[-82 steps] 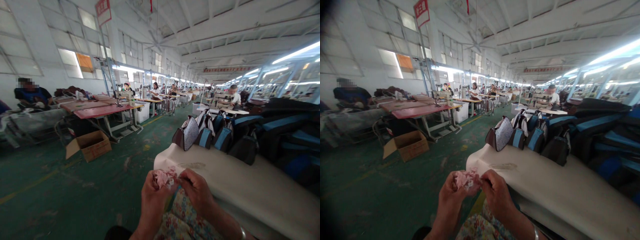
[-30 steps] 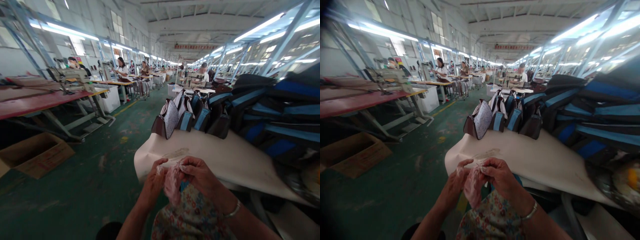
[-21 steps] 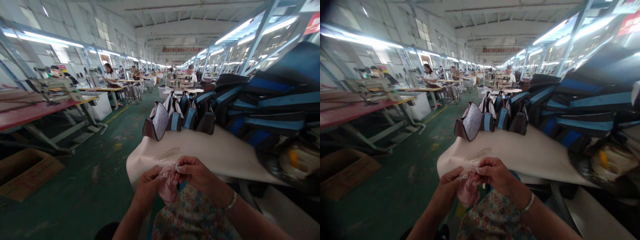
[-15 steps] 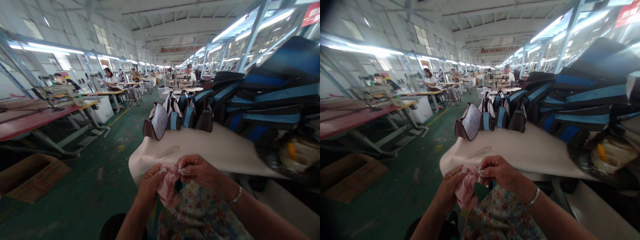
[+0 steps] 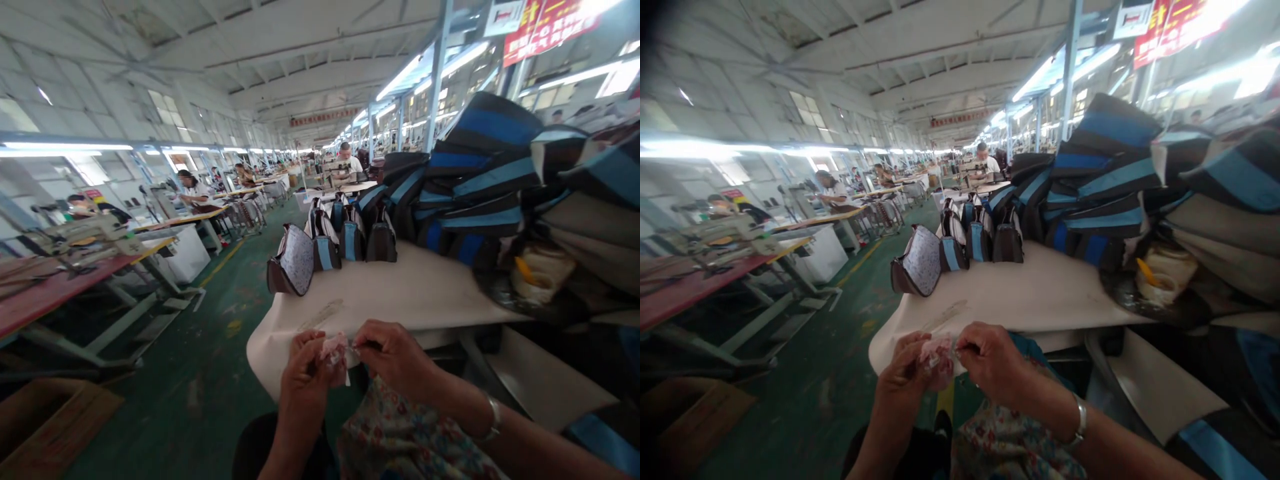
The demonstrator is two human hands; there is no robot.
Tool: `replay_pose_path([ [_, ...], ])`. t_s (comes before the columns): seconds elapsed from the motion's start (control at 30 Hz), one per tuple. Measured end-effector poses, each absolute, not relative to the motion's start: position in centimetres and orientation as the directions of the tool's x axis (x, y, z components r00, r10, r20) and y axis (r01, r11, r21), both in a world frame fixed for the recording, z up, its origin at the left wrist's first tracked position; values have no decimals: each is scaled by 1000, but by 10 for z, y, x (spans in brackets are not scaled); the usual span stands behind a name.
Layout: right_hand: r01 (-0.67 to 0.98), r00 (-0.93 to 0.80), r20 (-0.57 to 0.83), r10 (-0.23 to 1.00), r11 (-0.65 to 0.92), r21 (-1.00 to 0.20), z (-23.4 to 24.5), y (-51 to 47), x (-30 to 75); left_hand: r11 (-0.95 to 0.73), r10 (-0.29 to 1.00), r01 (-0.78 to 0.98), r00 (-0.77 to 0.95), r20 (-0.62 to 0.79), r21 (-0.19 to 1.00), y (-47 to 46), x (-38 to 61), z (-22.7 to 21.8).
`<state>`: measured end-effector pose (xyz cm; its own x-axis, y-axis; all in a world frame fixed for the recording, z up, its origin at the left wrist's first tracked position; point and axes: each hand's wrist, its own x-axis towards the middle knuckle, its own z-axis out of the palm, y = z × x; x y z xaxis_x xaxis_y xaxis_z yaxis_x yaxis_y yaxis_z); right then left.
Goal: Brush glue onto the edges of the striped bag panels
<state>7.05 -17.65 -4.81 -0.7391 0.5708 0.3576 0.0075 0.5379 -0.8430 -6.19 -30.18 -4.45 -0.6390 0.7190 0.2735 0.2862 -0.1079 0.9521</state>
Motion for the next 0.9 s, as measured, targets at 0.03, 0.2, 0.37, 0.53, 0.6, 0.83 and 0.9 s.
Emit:
replay_pose_path([
  [0.03,9,-718,405,566,590,-807,-48,-177,72,-106,705,314,-645,294,944,-301,-59,-47],
  [0.2,-1,-653,521,550,687,-726,-48,-183,77,-55,692,440,-631,352,897,-302,-51,-60],
  [0.37,3,-622,497,606,636,-772,-49,-193,79,-72,704,424,-620,347,903,-301,-41,-58],
  [0.53,-2,-596,532,601,661,-750,-50,-199,77,-91,720,322,-633,285,942,-299,-20,-49],
  [0.6,-2,-591,532,606,658,-753,-49,-198,76,-85,704,271,-664,250,959,-299,-14,-47],
  [0.83,-31,-613,483,625,592,-805,-44,-193,78,-202,703,-264,-710,-49,943,-295,-20,-43],
  [0.9,-82,-627,448,638,517,-852,-47,-193,79,-224,703,-333,-706,-85,916,-294,-21,-40],
])
